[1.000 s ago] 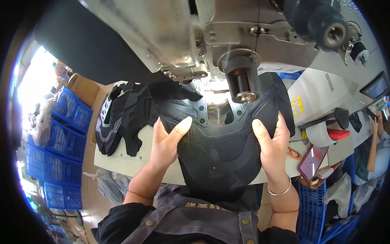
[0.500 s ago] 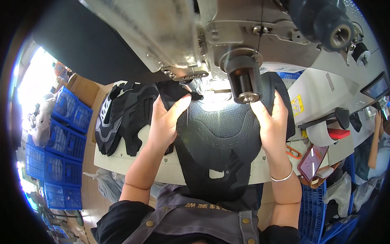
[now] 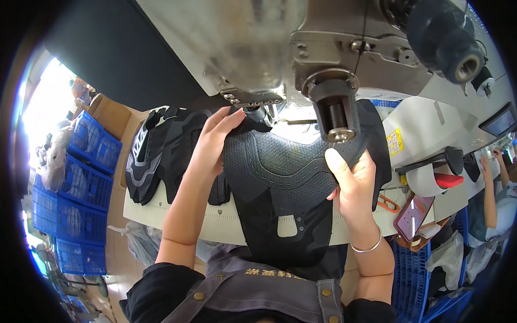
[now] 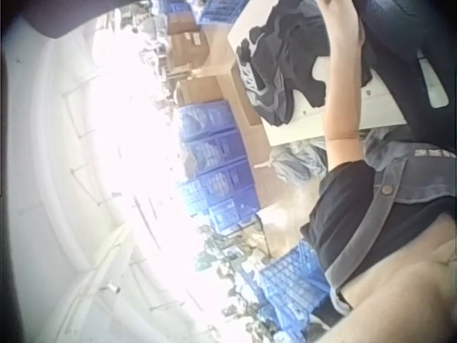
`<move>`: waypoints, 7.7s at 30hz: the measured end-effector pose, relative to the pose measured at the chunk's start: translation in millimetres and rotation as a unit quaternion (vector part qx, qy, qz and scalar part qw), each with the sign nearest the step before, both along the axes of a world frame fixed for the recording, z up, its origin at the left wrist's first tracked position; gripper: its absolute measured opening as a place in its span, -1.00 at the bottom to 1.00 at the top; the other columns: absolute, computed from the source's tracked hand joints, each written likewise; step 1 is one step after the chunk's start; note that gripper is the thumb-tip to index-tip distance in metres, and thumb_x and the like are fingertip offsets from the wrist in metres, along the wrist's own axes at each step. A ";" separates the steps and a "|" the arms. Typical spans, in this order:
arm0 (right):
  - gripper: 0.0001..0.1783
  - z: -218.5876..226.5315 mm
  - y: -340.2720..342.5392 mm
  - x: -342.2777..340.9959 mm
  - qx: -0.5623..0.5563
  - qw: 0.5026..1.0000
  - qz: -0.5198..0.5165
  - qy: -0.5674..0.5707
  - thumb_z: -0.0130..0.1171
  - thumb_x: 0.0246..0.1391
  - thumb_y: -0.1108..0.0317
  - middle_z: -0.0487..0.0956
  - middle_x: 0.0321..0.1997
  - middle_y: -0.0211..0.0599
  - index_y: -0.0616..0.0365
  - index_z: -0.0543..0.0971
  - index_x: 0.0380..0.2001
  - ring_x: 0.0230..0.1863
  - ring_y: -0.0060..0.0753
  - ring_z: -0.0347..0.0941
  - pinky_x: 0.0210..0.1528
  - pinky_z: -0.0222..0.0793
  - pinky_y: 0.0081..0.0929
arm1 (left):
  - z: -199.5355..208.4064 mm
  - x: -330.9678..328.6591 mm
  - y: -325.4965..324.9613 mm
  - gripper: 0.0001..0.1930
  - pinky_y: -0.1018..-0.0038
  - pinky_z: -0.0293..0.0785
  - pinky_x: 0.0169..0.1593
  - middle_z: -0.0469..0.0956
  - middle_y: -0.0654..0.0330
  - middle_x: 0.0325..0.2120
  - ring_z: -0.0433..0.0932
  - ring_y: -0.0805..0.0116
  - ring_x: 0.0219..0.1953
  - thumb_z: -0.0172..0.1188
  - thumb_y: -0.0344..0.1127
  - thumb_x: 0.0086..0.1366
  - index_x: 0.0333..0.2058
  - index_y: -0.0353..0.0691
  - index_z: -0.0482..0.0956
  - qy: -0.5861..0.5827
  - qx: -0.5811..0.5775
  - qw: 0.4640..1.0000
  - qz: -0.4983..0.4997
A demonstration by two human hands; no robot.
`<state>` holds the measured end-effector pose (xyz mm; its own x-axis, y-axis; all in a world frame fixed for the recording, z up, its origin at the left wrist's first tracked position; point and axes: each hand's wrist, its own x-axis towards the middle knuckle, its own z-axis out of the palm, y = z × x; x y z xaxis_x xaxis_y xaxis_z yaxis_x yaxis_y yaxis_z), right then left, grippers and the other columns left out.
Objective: Stitching black shoe components together using an industrial sewing machine.
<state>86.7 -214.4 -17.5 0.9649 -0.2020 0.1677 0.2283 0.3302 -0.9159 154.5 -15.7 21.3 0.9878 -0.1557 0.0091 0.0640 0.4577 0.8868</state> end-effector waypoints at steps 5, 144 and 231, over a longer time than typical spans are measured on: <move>-0.78 1.4 5.8 -11.4 -0.017 1.000 -0.002 -0.005 0.01 0.02 0.48 0.51 -0.34 -0.31 0.26 0.39 -0.22 -0.62 -0.72 0.40 -0.78 0.23 -0.84 | -49.1 -29.7 24.3 -0.60 0.55 0.40 -0.42 0.49 0.11 -0.35 0.51 0.35 -0.45 -0.11 -0.12 0.25 -0.14 -0.37 0.37 0.018 -0.096 0.991 -0.092; -0.85 14.2 -45.4 41.7 -0.124 0.983 0.138 -0.005 0.07 -0.06 0.45 0.48 -0.41 -0.39 0.20 0.41 -0.35 -0.40 -0.66 0.39 -0.31 0.34 -0.69 | -31.1 -39.2 -38.3 -0.85 0.64 0.36 -0.30 0.52 0.31 -0.42 0.42 0.63 -0.41 0.06 -0.47 0.16 -0.29 -0.37 0.50 -0.121 -0.042 0.988 0.088; -0.66 -7.4 -49.6 -16.7 -0.104 0.992 0.072 -0.007 0.13 -0.01 0.39 0.50 -0.24 -0.32 0.32 0.39 -0.16 -0.25 -0.59 0.39 -0.17 0.32 -0.63 | -37.9 -81.6 14.2 -0.77 0.64 0.36 -0.25 0.50 0.28 -0.38 0.39 0.61 -0.35 0.04 -0.32 0.24 -0.25 -0.40 0.46 0.010 0.091 0.993 -0.068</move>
